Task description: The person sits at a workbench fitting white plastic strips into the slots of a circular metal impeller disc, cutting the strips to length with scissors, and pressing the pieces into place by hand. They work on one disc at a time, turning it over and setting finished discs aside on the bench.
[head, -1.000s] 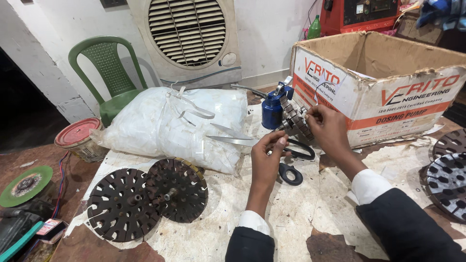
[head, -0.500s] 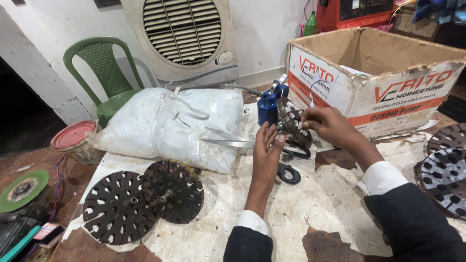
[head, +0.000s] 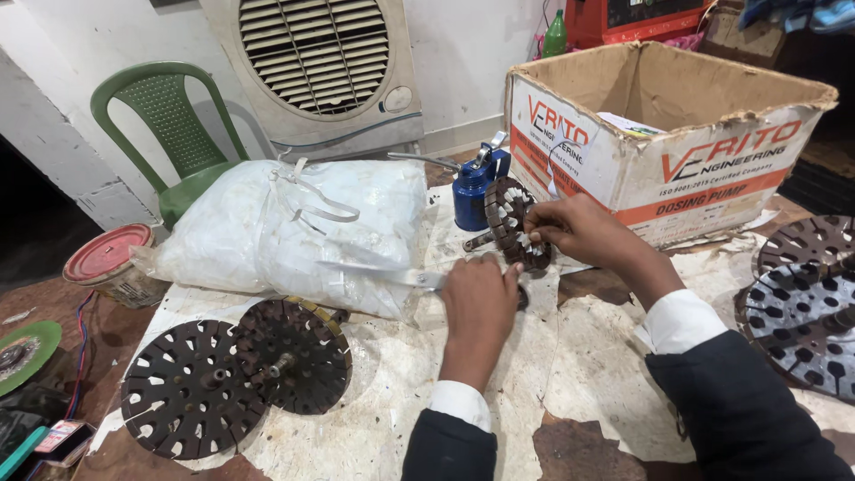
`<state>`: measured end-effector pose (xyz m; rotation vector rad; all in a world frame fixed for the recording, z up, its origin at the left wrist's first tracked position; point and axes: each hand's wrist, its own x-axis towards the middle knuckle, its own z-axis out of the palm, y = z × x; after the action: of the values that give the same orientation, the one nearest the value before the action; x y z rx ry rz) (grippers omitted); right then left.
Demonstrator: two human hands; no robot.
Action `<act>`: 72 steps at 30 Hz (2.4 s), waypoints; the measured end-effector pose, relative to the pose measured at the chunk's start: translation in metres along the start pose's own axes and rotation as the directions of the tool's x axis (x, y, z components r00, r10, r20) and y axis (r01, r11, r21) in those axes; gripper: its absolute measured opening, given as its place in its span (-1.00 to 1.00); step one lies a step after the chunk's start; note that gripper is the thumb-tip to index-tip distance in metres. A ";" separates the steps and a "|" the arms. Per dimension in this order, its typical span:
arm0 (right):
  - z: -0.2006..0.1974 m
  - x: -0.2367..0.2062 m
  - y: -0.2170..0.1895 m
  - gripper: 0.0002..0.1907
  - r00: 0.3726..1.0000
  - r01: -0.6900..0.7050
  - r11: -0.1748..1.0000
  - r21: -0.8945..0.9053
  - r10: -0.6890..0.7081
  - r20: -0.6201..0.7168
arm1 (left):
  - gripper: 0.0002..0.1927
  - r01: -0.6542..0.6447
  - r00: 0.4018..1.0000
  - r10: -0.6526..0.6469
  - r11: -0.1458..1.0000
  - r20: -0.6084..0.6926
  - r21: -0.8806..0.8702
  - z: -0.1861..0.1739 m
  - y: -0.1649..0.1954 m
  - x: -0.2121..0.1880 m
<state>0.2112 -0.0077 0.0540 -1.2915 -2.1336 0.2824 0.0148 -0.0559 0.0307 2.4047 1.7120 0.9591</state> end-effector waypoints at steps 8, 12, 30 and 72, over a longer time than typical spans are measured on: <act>-0.006 -0.001 -0.028 -0.85 0.990 -0.036 0.999 -0.004 0.037 0.137 | -0.59 0.145 0.988 -0.152 0.977 -0.034 -0.157 -0.004 -0.023 0.000; -0.007 0.000 -0.028 -0.86 0.971 -0.014 1.000 0.025 0.008 0.237 | -0.66 -0.066 0.960 -0.107 0.810 -0.257 -0.583 0.032 -0.023 0.005; 0.015 0.008 -0.026 -0.83 0.957 -0.123 0.932 0.341 0.203 -0.208 | -0.58 0.206 0.923 -0.380 0.382 0.050 -0.901 0.016 -0.069 0.019; 0.033 0.012 -0.051 -0.79 0.951 0.044 0.997 0.065 -0.022 -0.309 | -0.81 0.000 0.963 -0.253 0.363 -0.098 -0.932 0.037 -0.051 0.016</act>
<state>0.1497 -0.0186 0.0570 -1.1739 -1.8614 0.1301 -0.0066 -0.0107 -0.0114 1.3732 0.8563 1.6292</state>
